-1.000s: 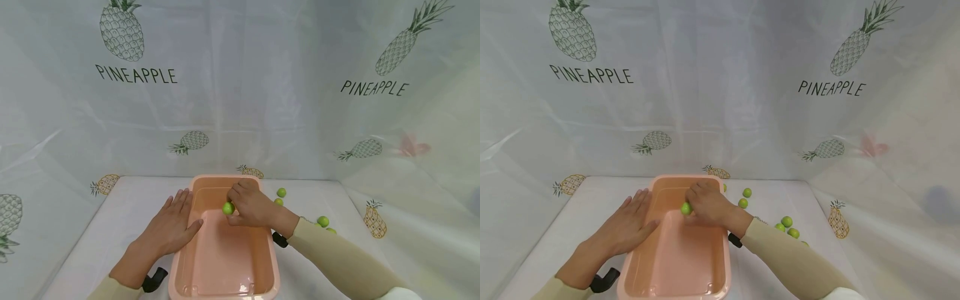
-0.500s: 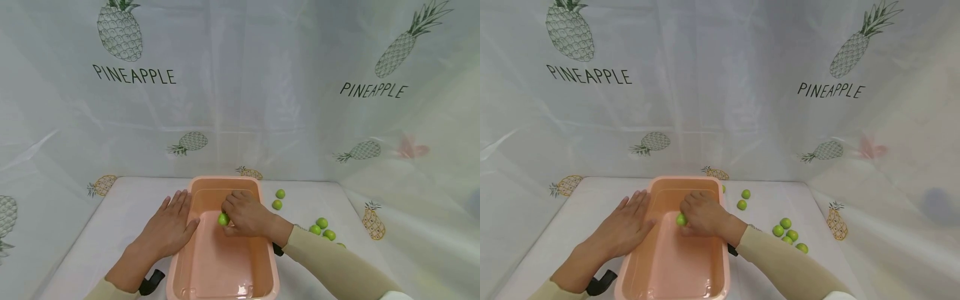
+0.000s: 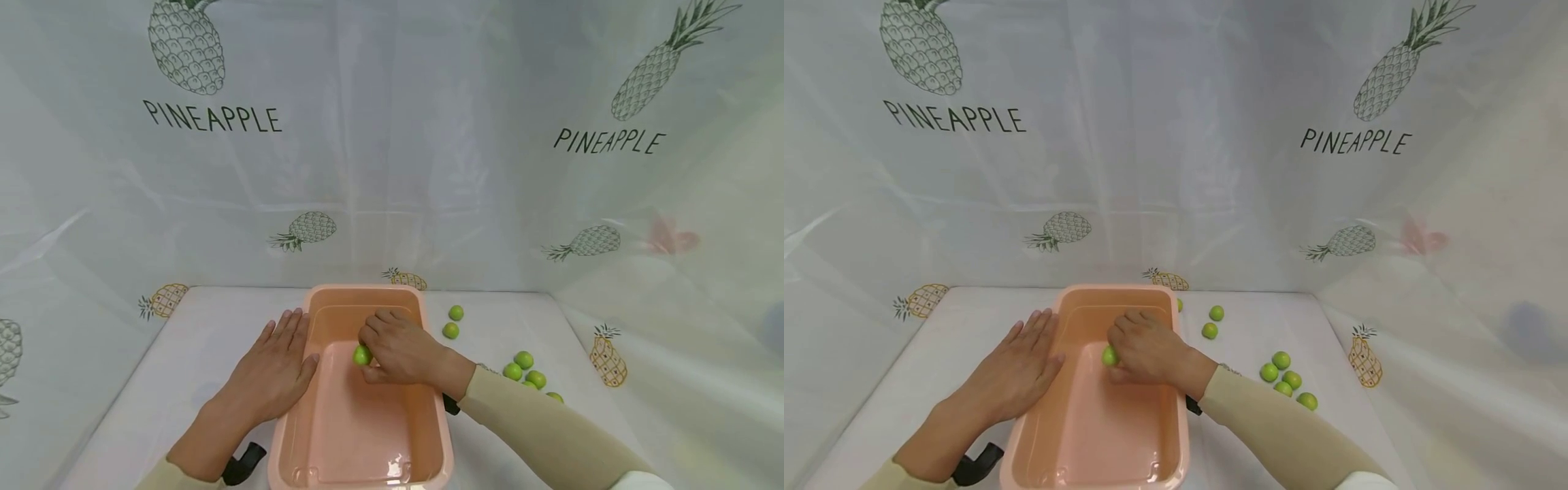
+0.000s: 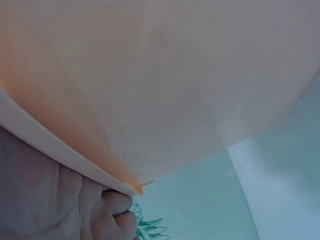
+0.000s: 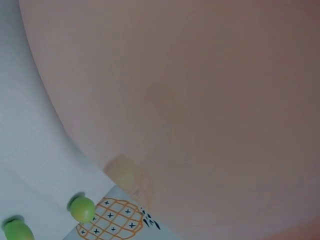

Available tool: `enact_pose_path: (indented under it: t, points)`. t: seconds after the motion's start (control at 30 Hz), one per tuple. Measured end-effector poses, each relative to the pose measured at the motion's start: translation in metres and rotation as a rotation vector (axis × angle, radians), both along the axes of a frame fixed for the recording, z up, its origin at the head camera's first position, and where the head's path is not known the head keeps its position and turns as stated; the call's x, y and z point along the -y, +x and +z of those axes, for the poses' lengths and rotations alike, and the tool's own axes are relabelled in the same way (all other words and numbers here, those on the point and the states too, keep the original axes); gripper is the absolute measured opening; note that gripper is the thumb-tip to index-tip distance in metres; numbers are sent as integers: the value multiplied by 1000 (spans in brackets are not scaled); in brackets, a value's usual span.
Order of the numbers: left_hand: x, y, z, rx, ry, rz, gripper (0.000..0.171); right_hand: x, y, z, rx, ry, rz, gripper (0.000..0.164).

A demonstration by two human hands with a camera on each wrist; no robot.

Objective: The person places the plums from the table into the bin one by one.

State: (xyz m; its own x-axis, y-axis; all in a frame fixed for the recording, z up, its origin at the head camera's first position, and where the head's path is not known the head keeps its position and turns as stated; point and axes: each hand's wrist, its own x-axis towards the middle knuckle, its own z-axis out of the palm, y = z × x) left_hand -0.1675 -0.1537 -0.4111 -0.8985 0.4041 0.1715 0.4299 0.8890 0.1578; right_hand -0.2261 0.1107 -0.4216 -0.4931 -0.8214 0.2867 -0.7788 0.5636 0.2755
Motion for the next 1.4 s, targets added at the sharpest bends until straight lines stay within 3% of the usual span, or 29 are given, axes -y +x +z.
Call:
enact_pose_path:
  t: [0.33, 0.7, 0.93, 1.2, 1.4]
  points:
    - [-1, 0, -1, -7, 15, 3, 68, 0, 0, 0, 0, -1, -23, 25]
    - [-1, 1, -4, -1, 35, 4, 68, -1, 0, 0, -40, -11, -90, 32]
    - [-1, 0, -4, -11, 31, -1, 68, -1, 0, 1, -5, 3, -109, 31]
    - [-2, 0, -4, 0, 42, -8, 68, -5, 0, 2, 26, -183, -76, 23]
    - [-2, 0, -4, -4, 37, -6, 68, -17, -11, 9, 12, -276, -69, 22]
